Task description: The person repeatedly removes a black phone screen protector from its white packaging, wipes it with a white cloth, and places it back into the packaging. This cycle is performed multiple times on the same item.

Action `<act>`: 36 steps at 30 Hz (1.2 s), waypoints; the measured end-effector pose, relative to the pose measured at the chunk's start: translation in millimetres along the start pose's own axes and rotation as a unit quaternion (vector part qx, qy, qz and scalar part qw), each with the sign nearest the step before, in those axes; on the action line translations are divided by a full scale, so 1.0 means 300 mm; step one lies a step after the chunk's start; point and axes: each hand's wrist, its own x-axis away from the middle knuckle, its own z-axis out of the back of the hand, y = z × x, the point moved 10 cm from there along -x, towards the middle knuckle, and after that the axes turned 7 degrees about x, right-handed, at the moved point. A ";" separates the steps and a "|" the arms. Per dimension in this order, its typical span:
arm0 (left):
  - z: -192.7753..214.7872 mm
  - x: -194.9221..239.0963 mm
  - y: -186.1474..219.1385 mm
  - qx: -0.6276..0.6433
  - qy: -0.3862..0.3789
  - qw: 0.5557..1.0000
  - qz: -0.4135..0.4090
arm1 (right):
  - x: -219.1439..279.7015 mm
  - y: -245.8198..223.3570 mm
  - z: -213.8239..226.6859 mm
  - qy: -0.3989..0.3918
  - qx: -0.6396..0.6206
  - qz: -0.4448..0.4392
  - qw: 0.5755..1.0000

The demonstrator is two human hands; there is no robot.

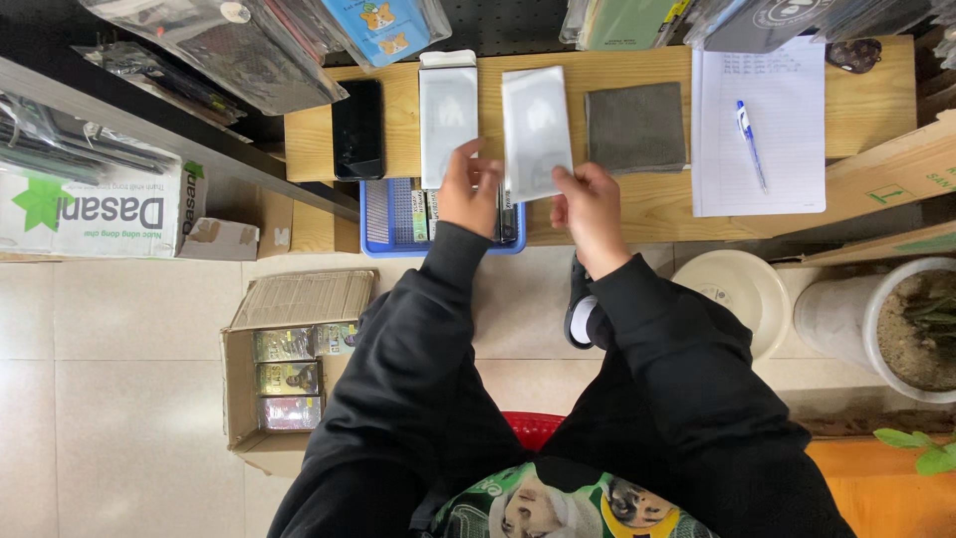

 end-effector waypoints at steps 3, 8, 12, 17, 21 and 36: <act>-0.013 -0.021 -0.088 0.158 -0.048 0.980 0.108 | 0.075 -0.006 -0.041 -0.097 -0.095 0.007 0.991; -0.128 0.025 0.069 0.518 -0.213 0.820 0.119 | 0.156 -0.020 -0.068 -0.182 -0.141 -0.014 0.973; -0.157 0.107 0.211 0.561 -0.328 0.742 0.162 | 0.225 -0.023 -0.113 -0.257 -0.091 -0.031 0.962; -0.185 0.209 0.165 0.548 -0.347 0.740 0.174 | 0.286 -0.037 -0.138 -0.305 -0.049 -0.039 0.950; -0.152 0.240 0.066 0.525 -0.335 0.765 0.164 | 0.333 -0.002 -0.179 -0.312 -0.041 -0.071 0.947; -0.108 0.342 0.198 0.439 -0.336 0.829 0.087 | 0.493 -0.153 -0.178 -0.287 -0.071 -0.145 0.944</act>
